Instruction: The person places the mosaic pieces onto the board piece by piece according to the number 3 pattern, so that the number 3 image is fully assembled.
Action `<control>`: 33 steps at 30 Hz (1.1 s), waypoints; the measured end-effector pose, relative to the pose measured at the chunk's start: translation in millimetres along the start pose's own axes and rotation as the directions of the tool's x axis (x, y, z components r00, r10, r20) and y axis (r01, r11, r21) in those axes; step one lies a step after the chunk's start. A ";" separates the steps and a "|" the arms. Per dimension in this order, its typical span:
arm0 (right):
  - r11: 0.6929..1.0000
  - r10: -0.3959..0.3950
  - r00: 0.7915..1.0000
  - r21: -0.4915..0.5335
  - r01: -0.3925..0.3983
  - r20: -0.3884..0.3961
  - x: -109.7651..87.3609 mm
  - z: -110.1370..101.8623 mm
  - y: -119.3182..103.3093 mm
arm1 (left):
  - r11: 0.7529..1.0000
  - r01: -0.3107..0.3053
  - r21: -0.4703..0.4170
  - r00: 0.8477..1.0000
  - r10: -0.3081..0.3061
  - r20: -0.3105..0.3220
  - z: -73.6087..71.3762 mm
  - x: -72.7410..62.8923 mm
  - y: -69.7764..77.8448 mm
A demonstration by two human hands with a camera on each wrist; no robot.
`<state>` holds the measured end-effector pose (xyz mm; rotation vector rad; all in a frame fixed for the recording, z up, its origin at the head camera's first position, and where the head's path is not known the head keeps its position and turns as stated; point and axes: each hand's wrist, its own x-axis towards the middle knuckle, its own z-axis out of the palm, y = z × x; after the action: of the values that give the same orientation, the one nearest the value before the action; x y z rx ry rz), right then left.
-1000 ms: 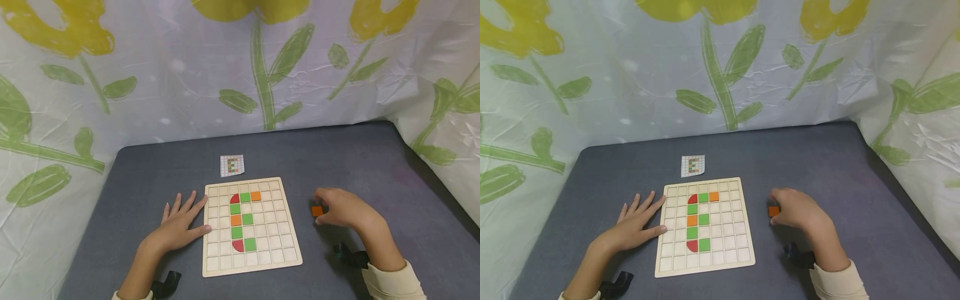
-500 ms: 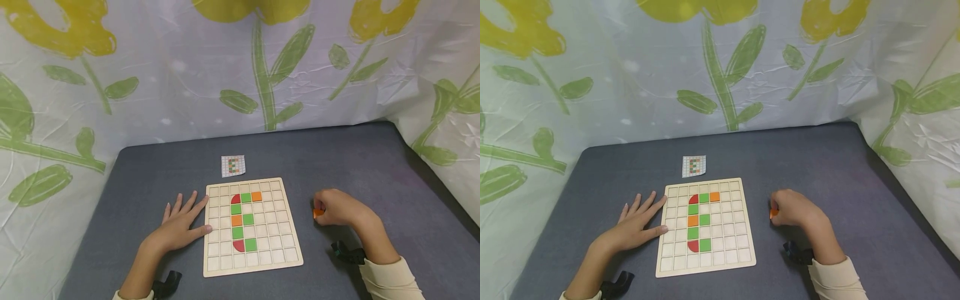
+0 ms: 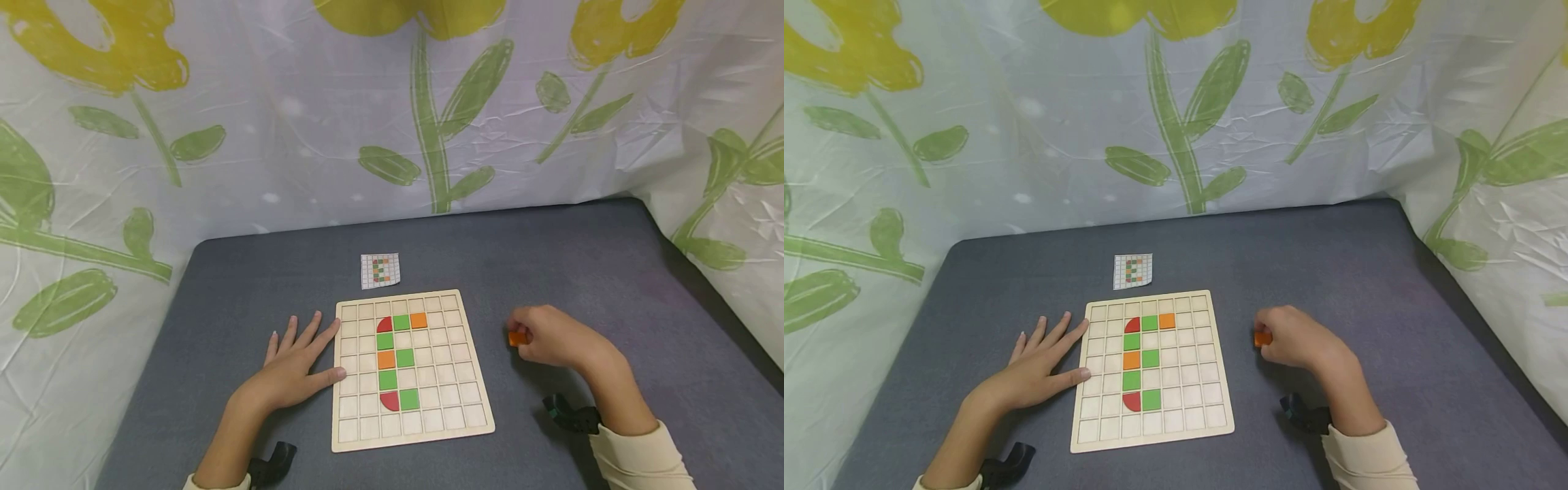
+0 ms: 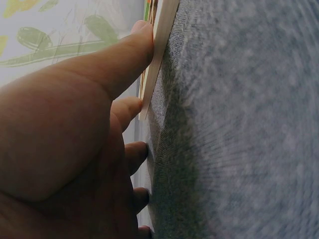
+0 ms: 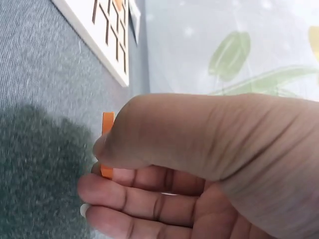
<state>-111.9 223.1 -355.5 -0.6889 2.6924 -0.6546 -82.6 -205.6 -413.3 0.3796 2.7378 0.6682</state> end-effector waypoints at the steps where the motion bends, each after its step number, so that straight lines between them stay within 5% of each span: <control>1: 1.000 -0.007 1.000 -0.002 0.007 0.001 0.2 0.2 -1.4 | 1.000 0.000 0.007 1.000 0.000 -0.002 1.0 0.5 -1.2; 19: 0.991 -0.134 0.991 -0.018 0.135 0.029 1.6 6.6 -28.9 | 1.000 0.003 0.011 1.000 -0.003 -0.010 7.9 3.3 -8.1; 33: 0.968 -0.246 0.966 -0.035 0.250 0.084 9.6 31.3 -53.9 | 1.000 -0.007 0.011 1.000 0.007 -0.028 7.0 2.7 -7.0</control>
<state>-87.8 164.9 -357.3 -1.0537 2.5778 -0.6114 -84.0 -207.9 -423.2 0.3854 2.7685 0.6655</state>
